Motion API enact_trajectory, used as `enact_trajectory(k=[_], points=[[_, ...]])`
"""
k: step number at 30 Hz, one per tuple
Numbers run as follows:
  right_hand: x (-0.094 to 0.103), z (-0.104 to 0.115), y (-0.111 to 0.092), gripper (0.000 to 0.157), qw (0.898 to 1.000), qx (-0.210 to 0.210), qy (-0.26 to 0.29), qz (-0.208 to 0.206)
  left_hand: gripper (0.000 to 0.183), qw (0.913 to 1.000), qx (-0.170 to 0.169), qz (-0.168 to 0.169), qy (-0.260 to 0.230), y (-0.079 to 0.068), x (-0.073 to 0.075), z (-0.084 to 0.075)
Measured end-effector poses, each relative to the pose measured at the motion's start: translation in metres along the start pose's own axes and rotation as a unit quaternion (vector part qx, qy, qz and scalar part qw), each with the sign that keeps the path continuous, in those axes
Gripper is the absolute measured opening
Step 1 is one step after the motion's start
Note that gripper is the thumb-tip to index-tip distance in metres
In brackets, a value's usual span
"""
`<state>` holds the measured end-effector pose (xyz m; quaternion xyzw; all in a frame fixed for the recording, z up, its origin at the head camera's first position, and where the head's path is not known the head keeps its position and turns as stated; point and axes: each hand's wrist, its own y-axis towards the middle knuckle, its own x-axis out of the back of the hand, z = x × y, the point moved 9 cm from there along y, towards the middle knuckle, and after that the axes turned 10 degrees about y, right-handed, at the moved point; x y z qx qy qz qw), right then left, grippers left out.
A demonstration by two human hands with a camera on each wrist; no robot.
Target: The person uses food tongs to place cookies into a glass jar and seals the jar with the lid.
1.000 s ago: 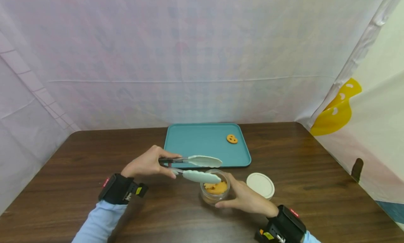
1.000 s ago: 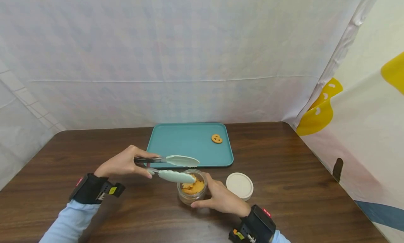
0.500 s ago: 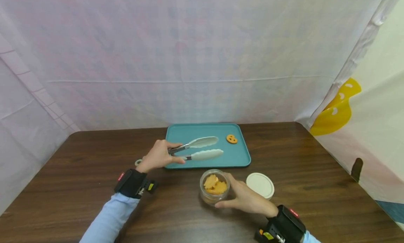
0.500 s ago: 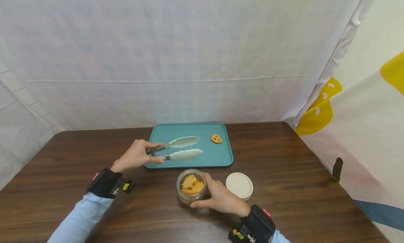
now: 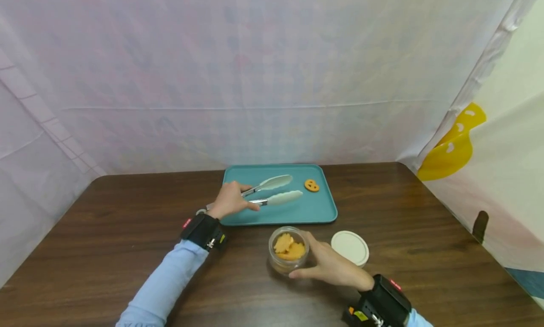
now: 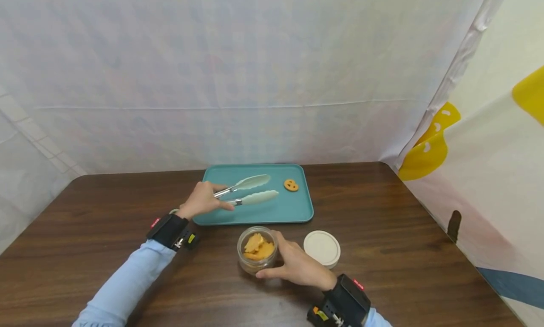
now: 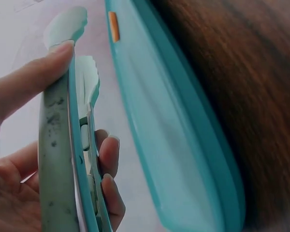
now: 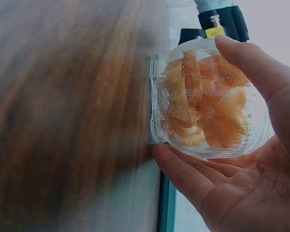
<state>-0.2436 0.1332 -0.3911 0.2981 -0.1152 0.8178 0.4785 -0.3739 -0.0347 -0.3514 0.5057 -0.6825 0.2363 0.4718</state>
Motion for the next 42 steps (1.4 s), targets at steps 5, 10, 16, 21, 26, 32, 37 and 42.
enact_trajectory(k=[5, 10, 16, 21, 26, 32, 37, 42], points=[[-0.001, -0.001, -0.001, 0.09, 1.0, -0.004, 0.01, 0.006, 0.072, 0.9995, 0.016, 0.006, 0.025, 0.01, -0.009, -0.001], [-0.003, 0.0, -0.001, 0.089, 1.0, -0.009, 0.018, 0.011, 0.071, 0.9987, 0.034, 0.003, 0.037, 0.022, -0.02, -0.002], [-0.004, 0.002, -0.002, 0.087, 1.0, -0.003, 0.018, 0.014, 0.067, 0.9985, 0.03, 0.009, 0.044, 0.035, -0.03, -0.011], [-0.004, 0.004, -0.002, 0.085, 1.0, 0.006, 0.018, 0.015, 0.066, 0.9988, 0.037, 0.013, 0.03, 0.04, -0.034, -0.017], [-0.004, 0.005, -0.002, 0.084, 1.0, 0.006, 0.022, 0.016, 0.068, 0.9989, 0.039, 0.015, 0.023, 0.045, -0.037, -0.02], [-0.003, 0.005, -0.002, 0.084, 1.0, 0.007, 0.021, 0.016, 0.071, 0.9986, 0.041, 0.027, 0.019, 0.052, -0.043, -0.021], [-0.005, 0.003, -0.002, 0.085, 1.0, 0.002, 0.023, 0.02, 0.072, 0.9988, 0.023, 0.039, 0.017, 0.056, -0.051, -0.024], [-0.006, 0.003, -0.001, 0.085, 1.0, -0.002, 0.023, 0.02, 0.069, 0.9991, 0.012, 0.04, 0.002, 0.056, -0.052, -0.028]])
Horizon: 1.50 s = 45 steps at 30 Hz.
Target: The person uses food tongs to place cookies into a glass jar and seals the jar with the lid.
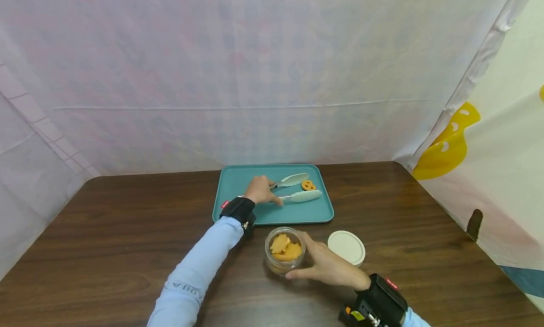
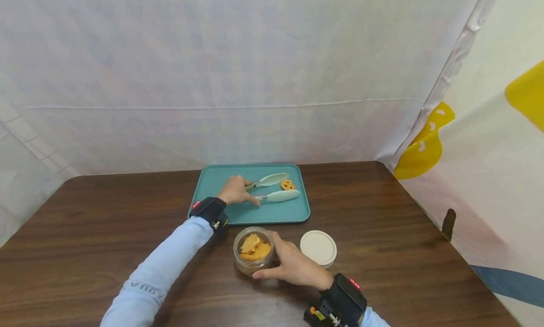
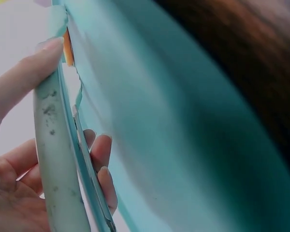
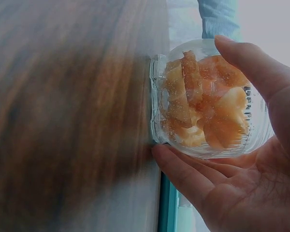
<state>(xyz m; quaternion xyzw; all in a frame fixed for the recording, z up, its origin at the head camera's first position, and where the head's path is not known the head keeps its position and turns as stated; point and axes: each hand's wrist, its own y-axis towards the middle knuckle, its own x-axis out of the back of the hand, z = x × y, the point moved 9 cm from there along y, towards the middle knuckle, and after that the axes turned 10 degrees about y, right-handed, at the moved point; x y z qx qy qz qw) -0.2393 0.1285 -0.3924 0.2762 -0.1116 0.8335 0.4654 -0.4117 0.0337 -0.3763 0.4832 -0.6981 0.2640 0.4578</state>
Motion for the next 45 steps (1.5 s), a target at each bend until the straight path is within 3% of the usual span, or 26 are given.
enact_trajectory(k=[11, 27, 38, 45], points=[[0.0, 0.0, 0.0, 0.085, 1.0, -0.002, -0.003, -0.006, 0.06, 0.9995, 0.027, -0.008, 0.012, -0.001, 0.002, 0.001], [-0.001, 0.001, 0.0, 0.083, 1.0, 0.007, -0.003, -0.003, 0.059, 0.9994, 0.022, -0.024, -0.002, -0.012, 0.014, 0.015], [0.001, 0.0, 0.0, 0.084, 1.0, 0.005, -0.007, -0.003, 0.058, 0.9991, -0.012, -0.028, -0.028, -0.032, 0.032, 0.032], [-0.001, 0.0, 0.0, 0.085, 1.0, 0.002, 0.005, 0.003, 0.058, 0.9972, -0.049, -0.021, -0.052, -0.054, 0.043, 0.041]])
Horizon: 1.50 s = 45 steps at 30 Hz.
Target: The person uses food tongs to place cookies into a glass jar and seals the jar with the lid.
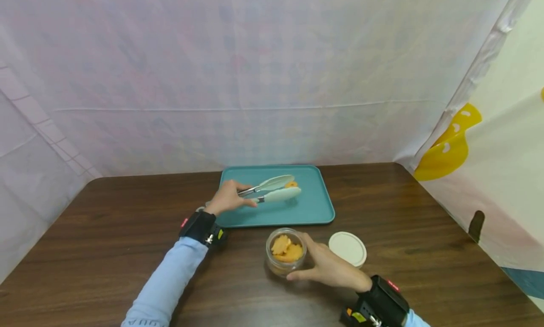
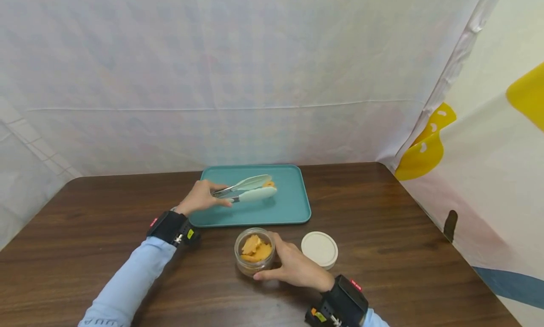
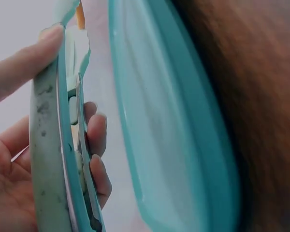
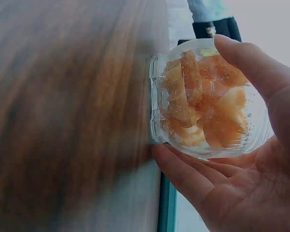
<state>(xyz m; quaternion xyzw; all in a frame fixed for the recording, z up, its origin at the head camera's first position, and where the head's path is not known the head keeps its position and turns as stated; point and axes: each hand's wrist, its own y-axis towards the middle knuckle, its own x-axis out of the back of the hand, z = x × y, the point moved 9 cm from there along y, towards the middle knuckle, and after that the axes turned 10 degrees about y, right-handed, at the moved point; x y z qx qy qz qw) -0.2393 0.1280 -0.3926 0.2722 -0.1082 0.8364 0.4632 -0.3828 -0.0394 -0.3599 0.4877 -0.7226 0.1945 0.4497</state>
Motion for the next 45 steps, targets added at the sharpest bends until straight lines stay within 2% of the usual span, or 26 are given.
enact_trajectory(k=[7, 12, 19, 26, 33, 45], points=[[0.001, -0.001, 0.001, 0.085, 1.0, -0.003, -0.006, -0.003, 0.062, 0.9992, -0.039, 0.005, 0.012, -0.024, 0.013, 0.002], [0.002, -0.003, 0.0, 0.088, 1.0, -0.013, -0.011, -0.003, 0.062, 0.9982, -0.057, 0.009, 0.018, -0.035, 0.02, 0.0], [0.003, -0.004, 0.0, 0.087, 1.0, -0.01, -0.007, -0.003, 0.062, 0.9969, -0.078, 0.007, 0.005, -0.042, 0.027, -0.005], [0.003, -0.006, 0.0, 0.089, 1.0, -0.012, -0.011, -0.004, 0.061, 0.9963, -0.082, 0.021, -0.015, -0.049, 0.032, -0.008], [0.004, -0.005, 0.0, 0.088, 1.0, -0.006, -0.017, -0.007, 0.059, 0.9932, -0.108, 0.028, -0.033, -0.059, 0.04, -0.015], [0.004, -0.003, 0.001, 0.086, 1.0, 0.002, -0.012, -0.004, 0.057, 0.9884, -0.141, 0.045, -0.035, -0.071, 0.048, -0.027]])
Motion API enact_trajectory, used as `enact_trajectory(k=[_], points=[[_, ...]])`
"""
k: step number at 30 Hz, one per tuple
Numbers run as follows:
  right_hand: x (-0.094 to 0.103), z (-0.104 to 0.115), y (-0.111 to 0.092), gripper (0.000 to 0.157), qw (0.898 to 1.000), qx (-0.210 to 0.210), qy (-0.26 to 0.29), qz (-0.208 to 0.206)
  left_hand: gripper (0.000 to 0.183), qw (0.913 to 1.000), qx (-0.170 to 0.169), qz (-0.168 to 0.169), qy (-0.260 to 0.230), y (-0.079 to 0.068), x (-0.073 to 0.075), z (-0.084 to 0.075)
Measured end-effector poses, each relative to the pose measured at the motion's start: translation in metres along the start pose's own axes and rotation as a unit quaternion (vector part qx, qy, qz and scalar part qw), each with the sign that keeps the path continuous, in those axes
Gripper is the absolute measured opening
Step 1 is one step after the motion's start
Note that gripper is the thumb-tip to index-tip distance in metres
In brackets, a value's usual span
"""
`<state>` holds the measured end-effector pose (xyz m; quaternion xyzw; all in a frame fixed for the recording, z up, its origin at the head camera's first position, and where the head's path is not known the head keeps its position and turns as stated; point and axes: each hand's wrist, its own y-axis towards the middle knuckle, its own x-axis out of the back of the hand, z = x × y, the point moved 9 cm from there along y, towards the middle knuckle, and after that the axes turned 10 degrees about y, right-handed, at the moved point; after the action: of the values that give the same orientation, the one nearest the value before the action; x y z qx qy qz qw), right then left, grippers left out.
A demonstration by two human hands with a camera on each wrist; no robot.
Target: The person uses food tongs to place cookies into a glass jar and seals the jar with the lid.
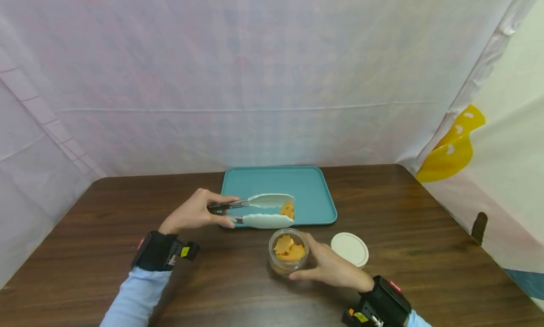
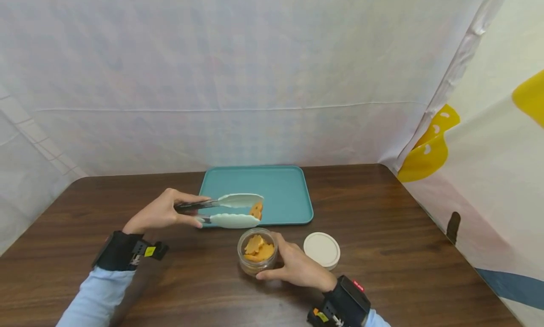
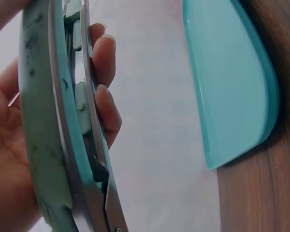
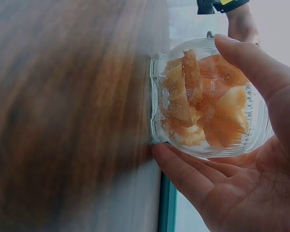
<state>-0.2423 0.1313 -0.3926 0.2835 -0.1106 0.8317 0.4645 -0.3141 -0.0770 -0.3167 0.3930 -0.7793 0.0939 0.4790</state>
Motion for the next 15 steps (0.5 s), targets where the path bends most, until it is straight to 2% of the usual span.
enact_trajectory(k=[4, 15], points=[[0.0, -0.001, 0.0, 0.086, 1.0, 0.003, -0.007, -0.001, 0.059, 0.9999, -0.008, 0.01, -0.002, -0.001, -0.003, -0.003], [-0.001, -0.005, 0.0, 0.09, 1.0, -0.022, -0.016, -0.001, 0.062, 0.9984, -0.041, 0.039, -0.004, -0.002, -0.013, -0.015]])
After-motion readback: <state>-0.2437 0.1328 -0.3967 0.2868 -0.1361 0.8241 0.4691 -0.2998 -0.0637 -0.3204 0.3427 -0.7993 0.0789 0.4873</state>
